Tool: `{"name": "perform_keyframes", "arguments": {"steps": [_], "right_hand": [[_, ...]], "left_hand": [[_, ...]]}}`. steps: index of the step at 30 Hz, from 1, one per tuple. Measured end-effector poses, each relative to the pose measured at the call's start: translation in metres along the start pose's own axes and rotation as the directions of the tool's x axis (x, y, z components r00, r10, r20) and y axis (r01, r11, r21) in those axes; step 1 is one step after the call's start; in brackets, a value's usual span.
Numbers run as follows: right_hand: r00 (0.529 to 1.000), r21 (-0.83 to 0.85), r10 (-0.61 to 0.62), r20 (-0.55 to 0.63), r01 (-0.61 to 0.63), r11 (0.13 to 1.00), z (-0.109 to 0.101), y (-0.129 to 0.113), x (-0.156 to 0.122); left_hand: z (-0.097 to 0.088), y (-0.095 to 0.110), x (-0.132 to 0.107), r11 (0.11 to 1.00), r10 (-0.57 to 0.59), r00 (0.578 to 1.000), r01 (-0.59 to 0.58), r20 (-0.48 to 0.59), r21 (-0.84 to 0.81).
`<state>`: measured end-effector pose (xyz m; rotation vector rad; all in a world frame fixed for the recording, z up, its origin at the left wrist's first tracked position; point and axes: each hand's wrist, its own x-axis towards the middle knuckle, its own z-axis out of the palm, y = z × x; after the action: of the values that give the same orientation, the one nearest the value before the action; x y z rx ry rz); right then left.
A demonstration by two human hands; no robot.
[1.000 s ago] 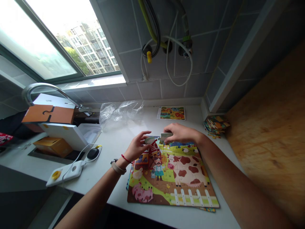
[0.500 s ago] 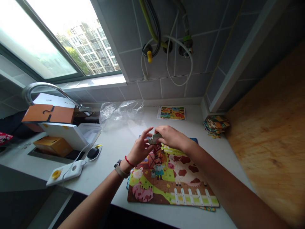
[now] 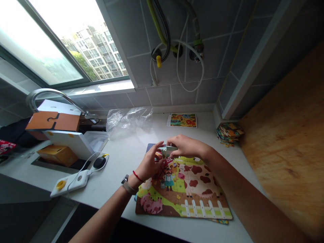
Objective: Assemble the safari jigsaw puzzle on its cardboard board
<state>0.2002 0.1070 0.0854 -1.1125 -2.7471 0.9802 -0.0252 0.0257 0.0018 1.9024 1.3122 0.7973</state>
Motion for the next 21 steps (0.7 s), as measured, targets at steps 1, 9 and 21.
{"name": "perform_keyframes", "arguments": {"steps": [1,9,21], "right_hand": [[0.998,-0.011,-0.019,0.063,0.02,1.0,0.001,-0.001,0.0],[0.975,-0.229,0.092,0.202,-0.044,0.972,0.027,-0.021,0.007],[0.978,-0.137,0.036,0.207,-0.007,0.991,0.027,-0.02,0.005]], "left_hand": [[-0.003,-0.001,-0.002,0.993,0.037,0.999,-0.038,0.011,0.113],[-0.034,-0.017,-0.012,0.905,0.047,0.987,-0.106,0.153,0.411],[-0.048,-0.01,0.021,0.841,0.016,0.941,-0.196,0.338,0.505]]}}
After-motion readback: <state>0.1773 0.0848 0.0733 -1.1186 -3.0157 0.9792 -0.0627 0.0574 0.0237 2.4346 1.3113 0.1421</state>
